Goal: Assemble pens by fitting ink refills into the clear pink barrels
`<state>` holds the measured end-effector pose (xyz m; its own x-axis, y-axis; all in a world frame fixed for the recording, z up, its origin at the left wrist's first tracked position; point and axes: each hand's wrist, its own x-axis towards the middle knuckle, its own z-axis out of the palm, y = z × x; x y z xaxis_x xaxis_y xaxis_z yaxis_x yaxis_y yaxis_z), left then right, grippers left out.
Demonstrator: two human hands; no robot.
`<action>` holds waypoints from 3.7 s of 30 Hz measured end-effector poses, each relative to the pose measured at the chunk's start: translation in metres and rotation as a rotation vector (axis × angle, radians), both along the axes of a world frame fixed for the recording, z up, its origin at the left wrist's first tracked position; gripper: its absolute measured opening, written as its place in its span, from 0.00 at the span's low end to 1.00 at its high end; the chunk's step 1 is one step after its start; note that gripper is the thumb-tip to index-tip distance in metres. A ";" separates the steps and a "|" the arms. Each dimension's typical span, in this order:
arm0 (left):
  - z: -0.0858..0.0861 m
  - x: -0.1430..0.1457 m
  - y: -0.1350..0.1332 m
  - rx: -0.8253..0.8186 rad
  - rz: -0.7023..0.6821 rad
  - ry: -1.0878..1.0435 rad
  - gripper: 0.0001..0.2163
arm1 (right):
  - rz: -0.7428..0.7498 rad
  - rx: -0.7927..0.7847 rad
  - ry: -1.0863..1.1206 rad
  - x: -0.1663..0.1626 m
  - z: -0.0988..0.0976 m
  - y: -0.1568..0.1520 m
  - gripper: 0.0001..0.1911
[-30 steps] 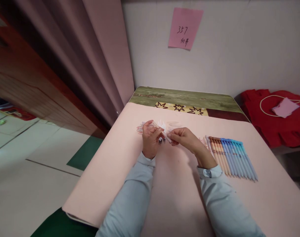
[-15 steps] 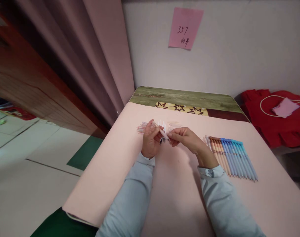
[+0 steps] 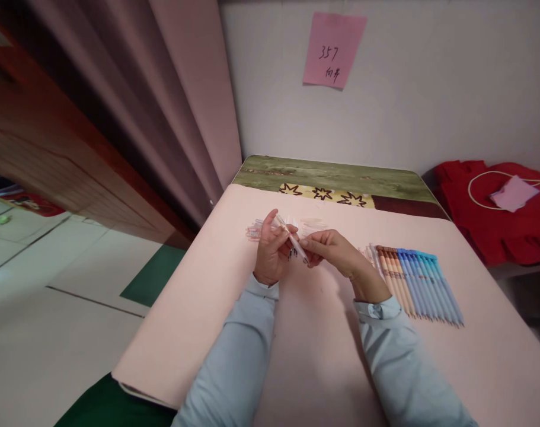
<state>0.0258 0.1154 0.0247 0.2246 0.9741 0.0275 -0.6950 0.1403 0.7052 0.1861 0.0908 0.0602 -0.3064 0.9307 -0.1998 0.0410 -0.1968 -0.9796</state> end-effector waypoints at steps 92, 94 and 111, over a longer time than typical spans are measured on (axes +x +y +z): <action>-0.008 0.005 -0.002 0.136 0.156 0.322 0.39 | -0.195 0.291 -0.663 -0.012 0.003 -0.004 0.12; -0.010 0.005 -0.004 0.141 0.165 0.336 0.39 | -0.215 0.307 -0.783 -0.019 0.010 -0.012 0.10; -0.042 -0.007 -0.039 0.126 0.434 0.630 0.16 | -0.655 -0.008 -1.235 0.075 -0.007 -0.121 0.09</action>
